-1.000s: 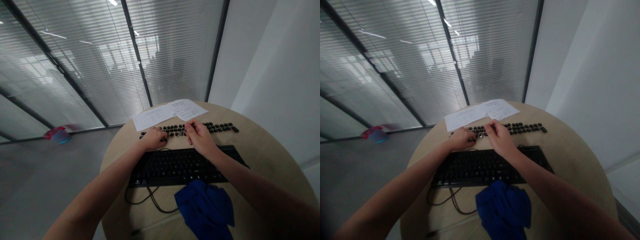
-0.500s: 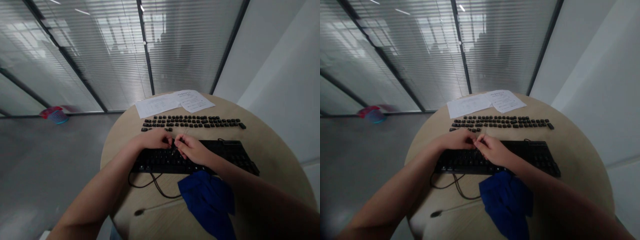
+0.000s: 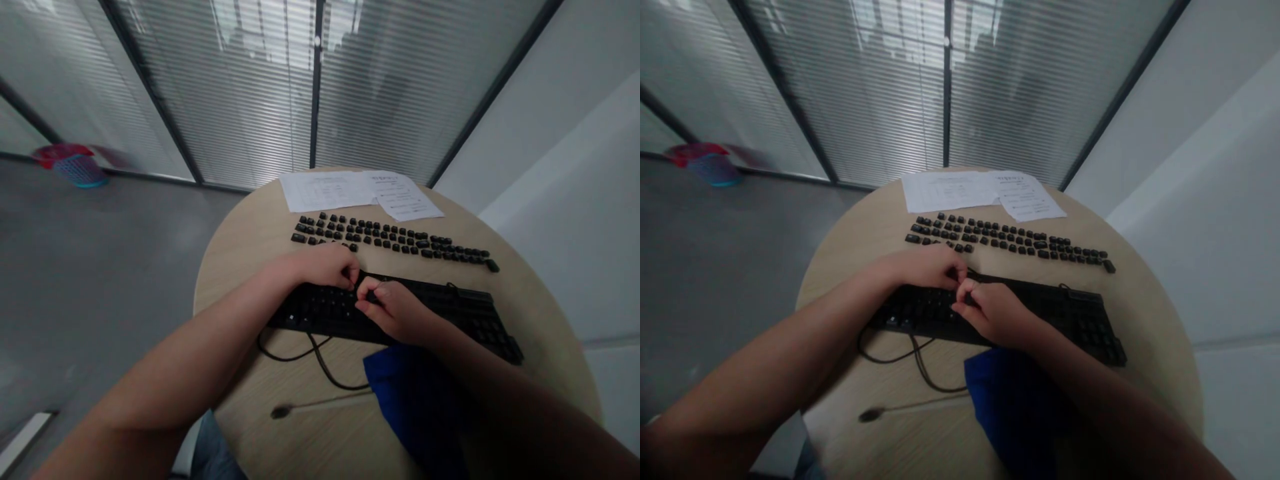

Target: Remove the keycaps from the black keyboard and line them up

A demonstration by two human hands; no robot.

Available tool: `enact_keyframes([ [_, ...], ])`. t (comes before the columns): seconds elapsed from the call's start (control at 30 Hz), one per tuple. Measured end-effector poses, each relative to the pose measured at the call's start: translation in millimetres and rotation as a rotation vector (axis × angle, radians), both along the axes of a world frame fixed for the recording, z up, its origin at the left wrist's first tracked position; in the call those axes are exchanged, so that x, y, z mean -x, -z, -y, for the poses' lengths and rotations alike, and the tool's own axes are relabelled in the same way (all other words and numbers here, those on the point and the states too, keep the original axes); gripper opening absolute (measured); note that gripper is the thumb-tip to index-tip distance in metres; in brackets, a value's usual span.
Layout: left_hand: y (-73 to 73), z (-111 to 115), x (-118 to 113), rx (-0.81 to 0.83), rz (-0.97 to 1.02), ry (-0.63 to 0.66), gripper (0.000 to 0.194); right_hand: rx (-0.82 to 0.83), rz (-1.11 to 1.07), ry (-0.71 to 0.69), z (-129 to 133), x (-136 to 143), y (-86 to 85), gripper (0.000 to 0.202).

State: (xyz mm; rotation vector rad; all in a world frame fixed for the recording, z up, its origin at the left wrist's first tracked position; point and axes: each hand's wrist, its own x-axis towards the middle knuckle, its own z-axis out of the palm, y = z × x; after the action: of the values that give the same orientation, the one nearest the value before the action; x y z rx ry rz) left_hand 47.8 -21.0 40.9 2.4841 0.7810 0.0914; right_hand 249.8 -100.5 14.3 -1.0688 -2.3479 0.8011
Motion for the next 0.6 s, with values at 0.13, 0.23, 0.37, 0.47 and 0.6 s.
enact_keyframes([
  [0.13, 2.2, -1, 0, -0.012, 0.018, 0.003, 0.009, 0.103, -0.206, 0.087, 0, -2, 13.8, 0.019],
  [0.23, 2.3, -1, 0, -0.001, 0.012, -0.011, 0.009, 0.252, -0.481, 0.217, -2, -4, 24.3, 0.029],
  [0.37, -0.2, -2, 4, 0.048, 0.038, -0.015, 0.012, 0.243, -0.572, 0.271, -5, -7, 27.4, 0.035],
  [0.47, -2.0, -3, 8, 0.106, 0.072, -0.009, 0.017, 0.240, -0.462, 0.241, -5, -8, 24.9, 0.031],
  [0.6, -0.6, -4, 9, 0.088, 0.054, 0.004, 0.013, 0.232, -0.324, 0.164, -4, -7, 18.8, 0.025],
])
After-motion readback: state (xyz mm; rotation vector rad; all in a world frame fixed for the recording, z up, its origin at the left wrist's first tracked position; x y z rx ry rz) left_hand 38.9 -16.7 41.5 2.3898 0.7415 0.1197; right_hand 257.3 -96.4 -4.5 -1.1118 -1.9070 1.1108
